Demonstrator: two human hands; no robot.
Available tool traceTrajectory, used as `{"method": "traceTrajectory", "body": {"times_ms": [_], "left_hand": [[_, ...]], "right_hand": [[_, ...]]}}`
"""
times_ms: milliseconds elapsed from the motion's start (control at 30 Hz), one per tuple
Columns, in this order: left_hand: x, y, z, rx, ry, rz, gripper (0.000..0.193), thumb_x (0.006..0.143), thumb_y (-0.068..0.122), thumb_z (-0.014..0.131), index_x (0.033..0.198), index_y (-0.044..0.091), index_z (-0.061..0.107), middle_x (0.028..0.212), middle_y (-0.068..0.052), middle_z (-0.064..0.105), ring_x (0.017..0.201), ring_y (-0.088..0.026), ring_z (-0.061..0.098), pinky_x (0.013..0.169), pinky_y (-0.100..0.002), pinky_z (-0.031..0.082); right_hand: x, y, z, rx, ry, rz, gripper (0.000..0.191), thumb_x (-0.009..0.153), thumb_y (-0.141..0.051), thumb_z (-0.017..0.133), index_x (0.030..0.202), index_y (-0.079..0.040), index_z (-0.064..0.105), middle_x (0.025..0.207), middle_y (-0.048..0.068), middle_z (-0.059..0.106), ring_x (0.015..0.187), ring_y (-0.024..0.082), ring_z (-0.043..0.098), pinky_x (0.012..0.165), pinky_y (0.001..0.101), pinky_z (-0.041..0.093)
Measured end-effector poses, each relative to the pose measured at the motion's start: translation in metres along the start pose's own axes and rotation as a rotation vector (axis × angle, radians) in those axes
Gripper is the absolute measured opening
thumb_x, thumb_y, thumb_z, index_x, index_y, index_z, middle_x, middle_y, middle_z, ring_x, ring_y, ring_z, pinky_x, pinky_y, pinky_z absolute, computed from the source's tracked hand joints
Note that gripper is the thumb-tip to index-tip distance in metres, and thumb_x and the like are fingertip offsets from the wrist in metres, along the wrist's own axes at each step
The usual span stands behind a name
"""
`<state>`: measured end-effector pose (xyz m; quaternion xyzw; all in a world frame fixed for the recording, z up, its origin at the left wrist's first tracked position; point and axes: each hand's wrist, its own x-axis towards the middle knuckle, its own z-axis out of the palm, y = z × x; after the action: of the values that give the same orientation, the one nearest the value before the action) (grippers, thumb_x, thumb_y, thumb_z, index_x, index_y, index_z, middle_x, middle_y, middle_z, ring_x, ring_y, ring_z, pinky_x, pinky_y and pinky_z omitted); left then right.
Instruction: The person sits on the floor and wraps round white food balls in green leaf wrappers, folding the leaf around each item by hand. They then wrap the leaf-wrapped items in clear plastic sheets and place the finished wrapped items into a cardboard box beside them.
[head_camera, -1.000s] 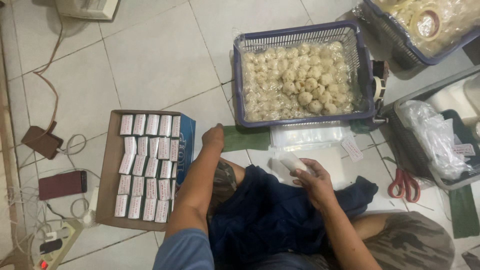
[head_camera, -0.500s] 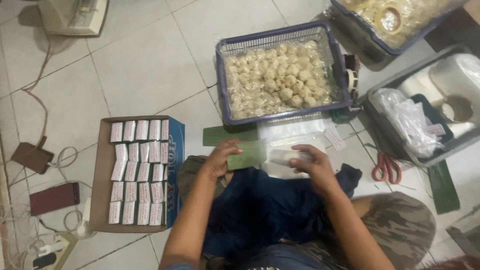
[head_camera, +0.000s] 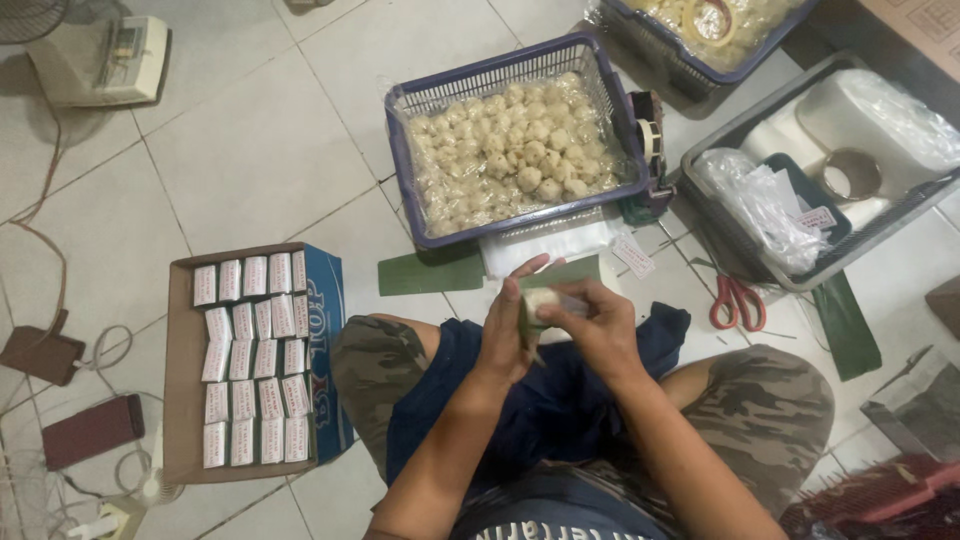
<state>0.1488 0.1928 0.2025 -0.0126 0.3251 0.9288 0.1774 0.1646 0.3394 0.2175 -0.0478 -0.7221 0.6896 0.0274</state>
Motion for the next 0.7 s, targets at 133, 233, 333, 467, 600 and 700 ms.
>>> {"method": "traceTrajectory", "body": {"times_ms": [133, 233, 333, 467, 600, 700], "left_hand": [[0.006, -0.019, -0.008, 0.142, 0.104, 0.202, 0.055, 0.101, 0.041, 0.07, 0.131, -0.003, 0.06, 0.117, -0.012, 0.066, 0.105, -0.018, 0.064, 0.092, -0.03, 0.053], [0.011, -0.031, -0.017, 0.254, 0.172, 0.346, 0.049, 0.105, 0.033, 0.079, 0.122, -0.011, 0.064, 0.109, -0.013, 0.066, 0.098, -0.02, 0.062, 0.089, -0.032, 0.051], [0.006, -0.032, -0.016, 0.455, 0.215, 0.347, 0.044, 0.104, 0.032, 0.073, 0.123, -0.009, 0.069, 0.113, -0.013, 0.07, 0.103, -0.018, 0.065, 0.093, -0.03, 0.053], [-0.007, -0.026, 0.004, 0.408, 0.162, 0.284, 0.047, 0.103, 0.022, 0.063, 0.143, 0.0, 0.051, 0.129, -0.01, 0.06, 0.117, -0.014, 0.057, 0.103, -0.028, 0.047], [-0.012, -0.023, 0.02, 0.385, 0.094, 0.286, 0.055, 0.104, 0.016, 0.058, 0.152, 0.002, 0.035, 0.134, -0.011, 0.053, 0.12, -0.016, 0.054, 0.106, -0.031, 0.045], [-0.01, -0.019, 0.017, 0.236, 0.004, 0.229, 0.058, 0.103, 0.016, 0.051, 0.156, 0.002, 0.032, 0.137, -0.01, 0.055, 0.123, -0.018, 0.056, 0.109, -0.03, 0.046]], "right_hand": [[-0.005, -0.016, -0.012, -0.133, -0.13, -0.153, 0.021, 0.093, -0.006, 0.07, 0.111, 0.003, 0.076, 0.1, 0.007, 0.074, 0.088, 0.014, 0.068, 0.076, 0.0268, 0.054], [-0.007, -0.024, -0.018, -0.033, -0.277, -0.191, 0.023, 0.09, -0.007, 0.073, 0.11, 0.002, 0.072, 0.107, 0.01, 0.067, 0.094, 0.015, 0.064, 0.078, 0.0281, 0.052], [-0.003, -0.026, -0.013, -0.157, -0.183, -0.149, 0.022, 0.086, -0.008, 0.078, 0.105, 0.002, 0.073, 0.106, 0.01, 0.067, 0.089, 0.017, 0.066, 0.074, 0.0293, 0.053], [-0.005, -0.025, 0.0, -0.343, 0.223, -0.418, 0.035, 0.081, -0.007, 0.083, 0.112, 0.001, 0.068, 0.112, 0.017, 0.06, 0.095, 0.022, 0.064, 0.079, 0.0304, 0.056], [-0.013, -0.026, 0.01, -0.284, 0.223, -0.312, 0.04, 0.086, -0.006, 0.079, 0.121, 0.0, 0.062, 0.108, 0.012, 0.067, 0.093, 0.02, 0.069, 0.084, 0.031, 0.057], [-0.016, -0.023, 0.008, -0.311, 0.074, -0.406, 0.043, 0.087, -0.004, 0.076, 0.127, 0.001, 0.062, 0.114, 0.014, 0.067, 0.099, 0.021, 0.069, 0.087, 0.0322, 0.057]]}}
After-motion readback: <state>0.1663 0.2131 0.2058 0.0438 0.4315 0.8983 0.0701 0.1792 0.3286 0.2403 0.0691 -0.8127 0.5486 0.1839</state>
